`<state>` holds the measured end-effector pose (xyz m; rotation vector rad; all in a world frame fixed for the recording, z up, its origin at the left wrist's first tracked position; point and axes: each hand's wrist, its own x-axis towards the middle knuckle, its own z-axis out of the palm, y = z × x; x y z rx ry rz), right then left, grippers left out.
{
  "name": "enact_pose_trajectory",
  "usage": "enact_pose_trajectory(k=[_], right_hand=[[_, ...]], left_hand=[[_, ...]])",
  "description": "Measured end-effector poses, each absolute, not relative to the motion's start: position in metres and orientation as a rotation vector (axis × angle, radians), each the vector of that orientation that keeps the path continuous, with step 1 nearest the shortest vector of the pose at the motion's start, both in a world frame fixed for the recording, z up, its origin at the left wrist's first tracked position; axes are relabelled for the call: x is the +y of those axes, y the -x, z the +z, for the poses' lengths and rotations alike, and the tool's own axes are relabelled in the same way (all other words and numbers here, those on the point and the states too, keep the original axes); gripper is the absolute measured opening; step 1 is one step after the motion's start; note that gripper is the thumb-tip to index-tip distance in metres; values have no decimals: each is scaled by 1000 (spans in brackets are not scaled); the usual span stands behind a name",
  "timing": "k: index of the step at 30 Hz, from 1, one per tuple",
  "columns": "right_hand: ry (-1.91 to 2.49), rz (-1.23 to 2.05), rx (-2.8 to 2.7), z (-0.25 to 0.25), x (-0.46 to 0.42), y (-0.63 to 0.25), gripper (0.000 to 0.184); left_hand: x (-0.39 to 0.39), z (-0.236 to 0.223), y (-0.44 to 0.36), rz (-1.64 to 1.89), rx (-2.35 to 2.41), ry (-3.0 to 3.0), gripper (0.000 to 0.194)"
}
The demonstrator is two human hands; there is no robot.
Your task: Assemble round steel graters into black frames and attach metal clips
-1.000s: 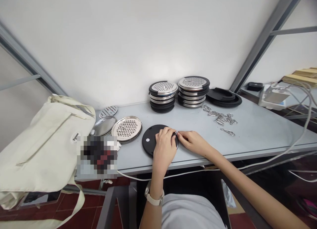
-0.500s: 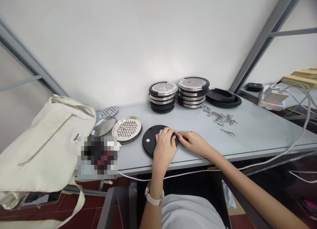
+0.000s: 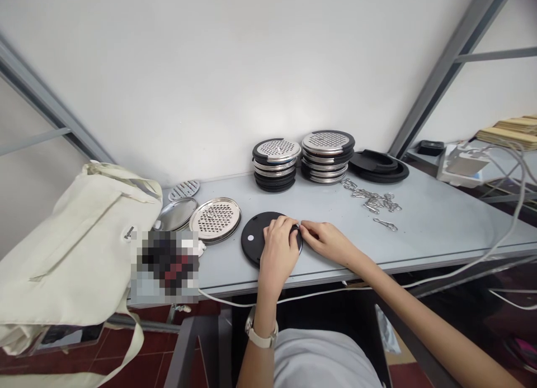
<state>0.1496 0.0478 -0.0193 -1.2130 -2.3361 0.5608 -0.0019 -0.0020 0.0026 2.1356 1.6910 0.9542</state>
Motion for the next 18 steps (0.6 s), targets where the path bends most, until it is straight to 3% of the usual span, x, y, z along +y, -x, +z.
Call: enact_pose_trajectory(k=[7,18], right_hand=[[1172,645,-2281,-19,46,-150,14],[1210,507,-2350,-20,48,-149,28]], left_hand=[[-3,4,2,938,1701,-2134,21],[-2,3,2,938,1700,-2145,18]])
